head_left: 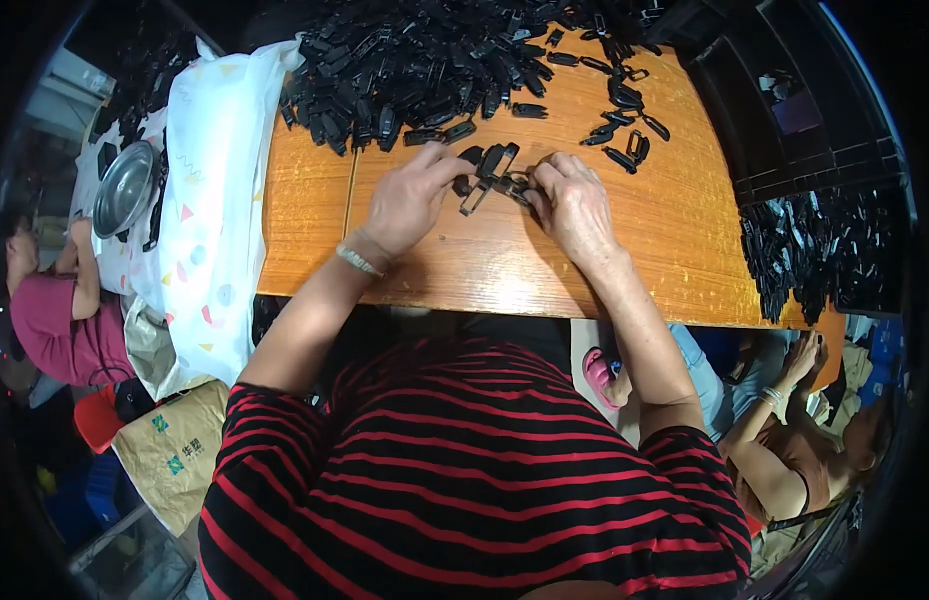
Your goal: Manually assembling or sorting small black plastic hardware components at a wooden workbench.
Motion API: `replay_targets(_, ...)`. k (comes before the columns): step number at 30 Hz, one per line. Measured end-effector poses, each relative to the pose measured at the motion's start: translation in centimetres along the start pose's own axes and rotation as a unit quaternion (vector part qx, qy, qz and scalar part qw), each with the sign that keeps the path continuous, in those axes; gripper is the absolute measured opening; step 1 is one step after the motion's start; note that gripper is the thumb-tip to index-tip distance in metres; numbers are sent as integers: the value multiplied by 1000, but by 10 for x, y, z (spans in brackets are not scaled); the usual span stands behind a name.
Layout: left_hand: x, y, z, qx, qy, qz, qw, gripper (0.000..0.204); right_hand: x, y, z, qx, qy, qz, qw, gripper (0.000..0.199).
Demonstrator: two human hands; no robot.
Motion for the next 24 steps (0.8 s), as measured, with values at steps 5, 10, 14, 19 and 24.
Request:
replay_targets(5,22,-28,23,115,-179,-81,974,28,-6,2,0,2,-49,34,998,18)
replay_targets(10,32,-35,23,102,-117,-131,979,28,-8,7,15,-11,-58,49,997,14)
replay_targets(14,26,-38,22,105,23,-83,991,23,-20,9,14,-15,-64,86,994,13)
replay_targets(19,24,-38,20,101,40,-58,992,21,-26,10,12,-7,-98,120,988,13)
replay_targets(24,31,-45,8,105,64,-32,992,24,-17,13,12,-18,-46,103,993,14)
Point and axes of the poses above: each hand's wrist, its own y-axis towards the middle knuckle, its own x-axis out of the back of the hand, z = x × y, the point moved 7 cm from there along y, towards the middle knuckle, and after that the axes turned 10 degrees about y, right-handed, at the moved point
